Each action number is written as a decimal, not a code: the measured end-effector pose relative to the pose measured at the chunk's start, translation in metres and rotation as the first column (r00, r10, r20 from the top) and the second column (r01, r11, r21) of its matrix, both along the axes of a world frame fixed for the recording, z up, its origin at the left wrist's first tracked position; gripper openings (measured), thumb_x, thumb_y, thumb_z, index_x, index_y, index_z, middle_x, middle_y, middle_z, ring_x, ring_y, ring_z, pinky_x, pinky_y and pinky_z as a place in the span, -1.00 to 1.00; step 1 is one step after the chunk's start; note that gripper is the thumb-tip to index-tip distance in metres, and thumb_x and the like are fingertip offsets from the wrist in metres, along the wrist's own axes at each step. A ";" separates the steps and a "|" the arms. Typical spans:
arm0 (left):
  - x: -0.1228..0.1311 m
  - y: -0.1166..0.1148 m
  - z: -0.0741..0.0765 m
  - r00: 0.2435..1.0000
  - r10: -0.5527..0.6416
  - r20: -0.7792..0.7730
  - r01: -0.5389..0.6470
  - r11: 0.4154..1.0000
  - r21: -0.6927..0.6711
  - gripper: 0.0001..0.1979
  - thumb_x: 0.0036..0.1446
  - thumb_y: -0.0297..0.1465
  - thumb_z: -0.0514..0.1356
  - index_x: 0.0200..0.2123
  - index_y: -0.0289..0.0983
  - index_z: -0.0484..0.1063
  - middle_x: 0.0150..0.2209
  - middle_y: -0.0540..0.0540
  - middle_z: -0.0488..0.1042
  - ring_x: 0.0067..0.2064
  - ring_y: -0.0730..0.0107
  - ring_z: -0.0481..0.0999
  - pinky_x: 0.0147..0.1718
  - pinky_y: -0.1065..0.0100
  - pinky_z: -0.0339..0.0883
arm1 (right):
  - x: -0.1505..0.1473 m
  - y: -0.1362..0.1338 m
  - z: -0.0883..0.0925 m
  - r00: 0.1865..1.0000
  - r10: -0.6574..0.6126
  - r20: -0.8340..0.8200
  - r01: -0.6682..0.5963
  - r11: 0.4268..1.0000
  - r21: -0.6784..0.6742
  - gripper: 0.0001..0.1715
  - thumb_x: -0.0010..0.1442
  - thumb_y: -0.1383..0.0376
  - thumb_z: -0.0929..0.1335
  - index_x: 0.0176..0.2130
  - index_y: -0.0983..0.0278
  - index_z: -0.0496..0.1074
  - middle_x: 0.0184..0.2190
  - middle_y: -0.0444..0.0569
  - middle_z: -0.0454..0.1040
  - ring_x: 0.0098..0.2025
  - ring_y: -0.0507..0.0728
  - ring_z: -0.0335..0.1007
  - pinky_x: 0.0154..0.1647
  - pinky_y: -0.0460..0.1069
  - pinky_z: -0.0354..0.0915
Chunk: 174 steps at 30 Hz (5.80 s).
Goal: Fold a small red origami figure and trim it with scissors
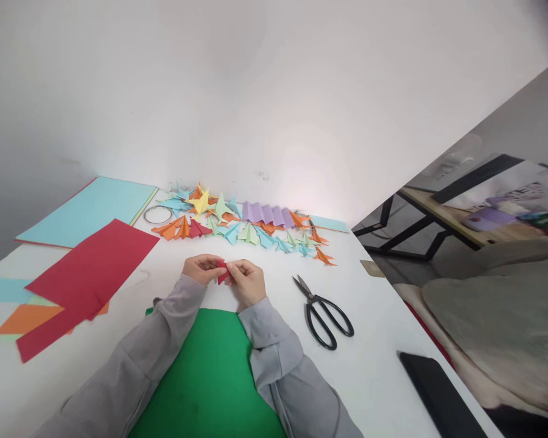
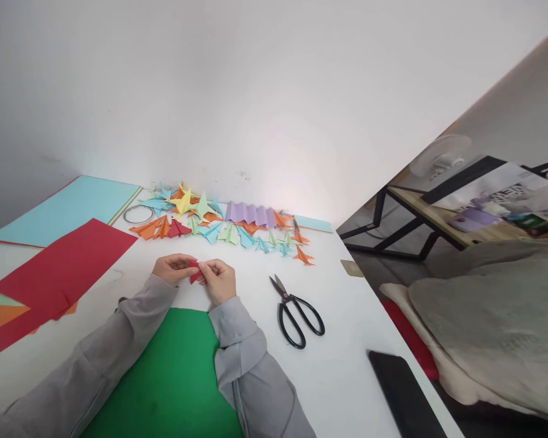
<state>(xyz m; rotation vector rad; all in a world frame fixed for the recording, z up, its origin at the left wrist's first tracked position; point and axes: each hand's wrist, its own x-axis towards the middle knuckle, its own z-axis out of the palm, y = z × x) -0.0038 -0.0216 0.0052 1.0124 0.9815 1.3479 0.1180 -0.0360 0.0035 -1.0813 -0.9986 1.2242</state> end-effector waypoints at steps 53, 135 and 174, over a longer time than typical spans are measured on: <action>0.000 0.001 -0.005 0.980 -0.090 -0.177 0.089 0.996 -0.012 -0.59 -0.12 -0.09 0.21 -0.72 -0.28 0.27 -0.83 0.07 0.23 -0.77 0.57 0.17 -0.75 0.47 0.02 | -0.005 -0.006 -0.001 0.969 0.136 0.204 -0.145 0.989 0.026 -0.52 -0.01 -0.05 0.34 -0.65 0.24 0.24 -0.83 -0.23 0.25 -0.76 -0.06 0.09 -0.70 -0.12 0.02; 0.001 -0.003 0.007 0.975 -0.221 -0.015 0.214 0.960 -0.180 -0.57 -0.20 -0.06 0.26 -0.60 -0.31 0.24 -0.73 -0.02 0.42 -0.78 0.49 0.30 -0.79 0.47 0.17 | 0.002 0.000 0.000 0.987 0.159 -0.024 -0.159 0.987 -0.003 -0.53 -0.06 -0.02 0.38 -0.34 0.28 0.25 -0.82 -0.29 0.32 -0.83 -0.07 0.07 -0.79 -0.17 -0.03; -0.002 0.000 0.001 0.990 -0.115 0.077 0.119 0.992 -0.052 -0.72 -0.25 -0.46 0.30 -0.35 -0.39 0.48 -0.57 -0.06 0.52 -0.56 0.40 0.48 -0.53 0.33 0.41 | 0.005 0.000 -0.001 0.987 0.142 -0.080 -0.141 0.990 0.021 -0.57 0.02 0.08 0.33 -0.16 0.28 0.37 -0.75 -0.21 0.39 -0.77 -0.03 0.14 -0.73 -0.11 0.02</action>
